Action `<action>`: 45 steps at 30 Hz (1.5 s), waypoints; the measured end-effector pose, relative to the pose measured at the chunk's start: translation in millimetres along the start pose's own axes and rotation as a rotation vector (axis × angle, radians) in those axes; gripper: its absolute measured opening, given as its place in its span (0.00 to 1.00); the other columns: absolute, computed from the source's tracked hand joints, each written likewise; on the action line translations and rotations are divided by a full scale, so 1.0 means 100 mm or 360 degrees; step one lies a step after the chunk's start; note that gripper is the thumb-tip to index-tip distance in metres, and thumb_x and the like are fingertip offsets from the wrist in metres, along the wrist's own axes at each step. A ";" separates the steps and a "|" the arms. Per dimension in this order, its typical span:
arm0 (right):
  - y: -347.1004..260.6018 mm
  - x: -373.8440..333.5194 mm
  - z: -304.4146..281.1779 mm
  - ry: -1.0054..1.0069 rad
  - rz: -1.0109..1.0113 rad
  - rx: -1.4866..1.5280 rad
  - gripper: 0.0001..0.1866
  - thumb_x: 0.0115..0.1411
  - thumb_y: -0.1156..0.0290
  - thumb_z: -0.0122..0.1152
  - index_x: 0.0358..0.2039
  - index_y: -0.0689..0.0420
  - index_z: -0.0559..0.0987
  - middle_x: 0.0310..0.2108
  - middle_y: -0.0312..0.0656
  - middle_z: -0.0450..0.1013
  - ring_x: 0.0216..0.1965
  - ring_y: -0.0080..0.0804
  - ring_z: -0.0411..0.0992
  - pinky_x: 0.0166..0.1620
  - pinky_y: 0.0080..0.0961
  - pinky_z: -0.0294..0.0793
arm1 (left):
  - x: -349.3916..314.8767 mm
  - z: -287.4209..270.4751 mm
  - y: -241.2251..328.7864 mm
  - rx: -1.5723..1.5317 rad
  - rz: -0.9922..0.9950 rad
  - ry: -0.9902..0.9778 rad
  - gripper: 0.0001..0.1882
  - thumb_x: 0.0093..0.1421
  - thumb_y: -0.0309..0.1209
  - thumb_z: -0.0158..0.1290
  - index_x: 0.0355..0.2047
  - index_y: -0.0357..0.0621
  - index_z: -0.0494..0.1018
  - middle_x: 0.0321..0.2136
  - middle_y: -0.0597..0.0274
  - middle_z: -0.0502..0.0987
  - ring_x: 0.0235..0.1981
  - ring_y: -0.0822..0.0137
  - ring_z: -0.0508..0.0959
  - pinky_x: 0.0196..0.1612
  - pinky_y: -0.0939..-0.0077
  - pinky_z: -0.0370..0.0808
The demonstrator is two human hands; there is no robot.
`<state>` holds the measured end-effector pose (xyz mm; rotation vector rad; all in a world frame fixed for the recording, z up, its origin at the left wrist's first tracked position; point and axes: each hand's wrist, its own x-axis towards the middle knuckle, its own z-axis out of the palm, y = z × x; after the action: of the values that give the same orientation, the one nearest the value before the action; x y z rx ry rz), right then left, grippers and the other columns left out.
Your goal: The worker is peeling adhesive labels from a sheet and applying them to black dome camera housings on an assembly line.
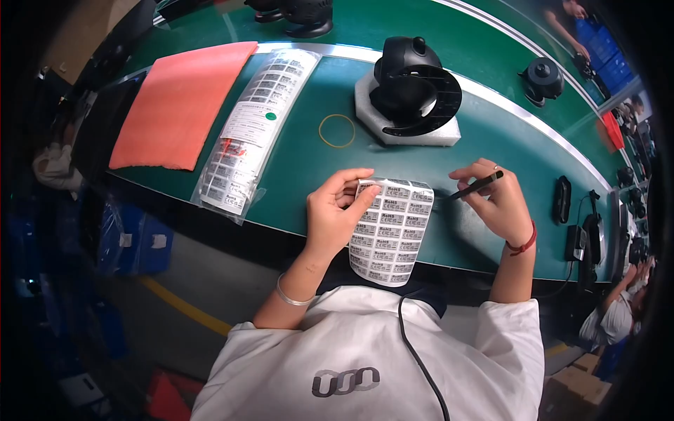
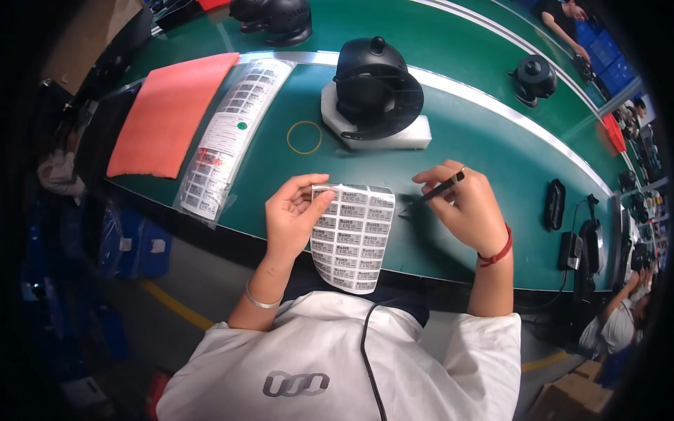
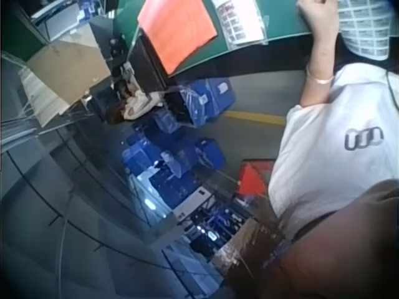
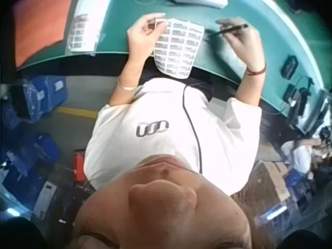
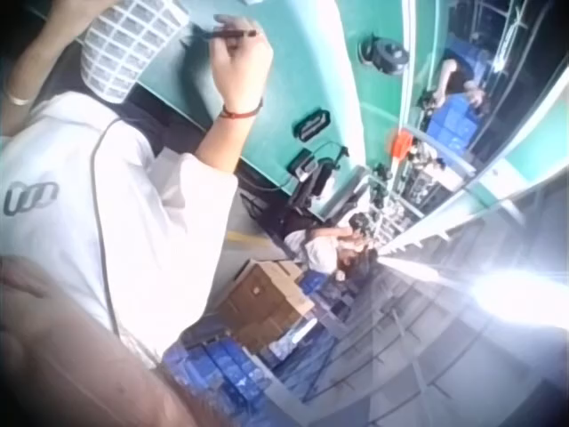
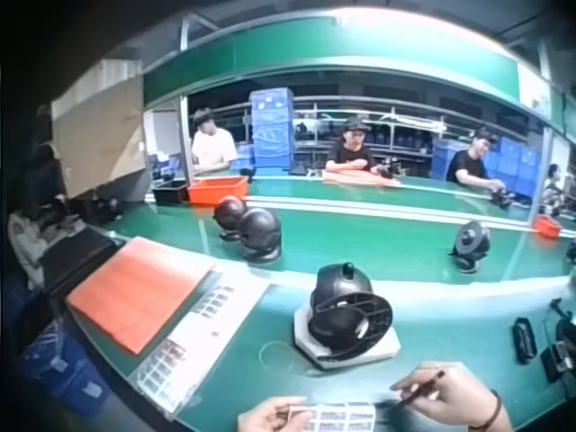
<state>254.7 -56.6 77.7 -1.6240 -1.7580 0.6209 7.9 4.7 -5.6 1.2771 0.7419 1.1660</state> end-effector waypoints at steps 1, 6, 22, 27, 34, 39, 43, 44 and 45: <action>-0.02 0.00 0.00 -0.0064 0.0153 0.0029 0.17 0.43 0.87 0.54 0.35 0.64 0.80 0.31 0.45 0.73 0.25 0.31 0.70 0.31 0.21 0.72 | 0.00 0.00 0.00 -0.0005 0.0002 -0.0004 0.14 0.58 0.22 0.59 0.44 0.31 0.74 0.32 0.56 0.80 0.33 0.76 0.79 0.35 0.84 0.78; 0.22 -0.05 -0.07 -0.0339 0.0361 0.0687 0.12 0.47 0.84 0.57 0.33 0.61 0.81 0.32 0.36 0.74 0.31 0.21 0.70 0.37 0.17 0.70 | -0.01 0.00 -0.01 0.0082 -0.0039 -0.0038 0.14 0.58 0.21 0.58 0.44 0.30 0.74 0.33 0.56 0.80 0.33 0.76 0.79 0.35 0.85 0.78; 0.09 -0.06 -0.05 0.0024 0.0301 0.0223 0.14 0.49 0.84 0.66 0.38 0.62 0.80 0.32 0.38 0.73 0.34 0.25 0.75 0.39 0.18 0.76 | -0.01 0.01 0.04 -0.0143 -0.0089 0.0022 0.18 0.57 0.19 0.58 0.48 0.31 0.69 0.35 0.51 0.80 0.35 0.75 0.80 0.37 0.85 0.78; 0.01 -0.05 0.00 0.0399 -0.0247 -0.0067 0.12 0.48 0.83 0.68 0.35 0.63 0.81 0.32 0.42 0.77 0.33 0.29 0.77 0.37 0.19 0.76 | -0.01 0.02 0.03 -0.0080 -0.0097 -0.0004 0.19 0.55 0.19 0.60 0.47 0.32 0.69 0.33 0.51 0.80 0.33 0.75 0.80 0.34 0.86 0.77; -0.40 0.05 0.39 0.0379 -0.0652 0.0124 0.10 0.46 0.79 0.72 0.31 0.63 0.81 0.31 0.44 0.80 0.31 0.34 0.78 0.36 0.23 0.76 | -0.04 0.01 0.03 -0.0028 -0.0064 -0.0004 0.20 0.55 0.19 0.61 0.48 0.33 0.69 0.33 0.51 0.81 0.32 0.74 0.81 0.35 0.84 0.78; -0.38 0.10 0.46 0.0231 -0.0407 0.0341 0.08 0.48 0.80 0.70 0.31 0.63 0.82 0.29 0.45 0.80 0.29 0.33 0.79 0.34 0.21 0.76 | -0.05 0.01 0.02 0.0044 -0.0064 -0.0047 0.21 0.54 0.19 0.61 0.49 0.35 0.69 0.34 0.51 0.81 0.34 0.73 0.81 0.37 0.82 0.79; -0.34 0.14 0.45 0.0226 -0.0497 0.0355 0.07 0.49 0.80 0.68 0.30 0.63 0.82 0.29 0.44 0.80 0.29 0.32 0.79 0.33 0.20 0.76 | -0.05 0.01 0.00 0.0059 -0.0040 -0.0043 0.22 0.54 0.19 0.61 0.49 0.35 0.69 0.35 0.51 0.81 0.34 0.73 0.81 0.37 0.82 0.79; -0.34 0.15 0.43 0.0295 -0.0571 0.0261 0.06 0.49 0.81 0.68 0.30 0.63 0.82 0.28 0.44 0.79 0.29 0.32 0.79 0.32 0.20 0.76 | -0.05 0.02 0.01 0.0082 -0.0038 -0.0060 0.23 0.54 0.18 0.61 0.50 0.36 0.69 0.36 0.51 0.81 0.35 0.73 0.81 0.38 0.82 0.79; -0.34 0.16 0.41 0.0363 -0.0645 0.0165 0.06 0.49 0.82 0.67 0.30 0.63 0.82 0.28 0.44 0.79 0.28 0.32 0.78 0.31 0.20 0.76 | -0.05 0.02 0.02 0.0105 -0.0035 -0.0077 0.23 0.54 0.18 0.61 0.50 0.36 0.69 0.36 0.51 0.81 0.35 0.72 0.81 0.38 0.82 0.79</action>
<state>201.4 -40.9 77.2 -1.1692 -1.7802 0.3161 7.5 -1.1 -4.6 1.3439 0.7623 1.0972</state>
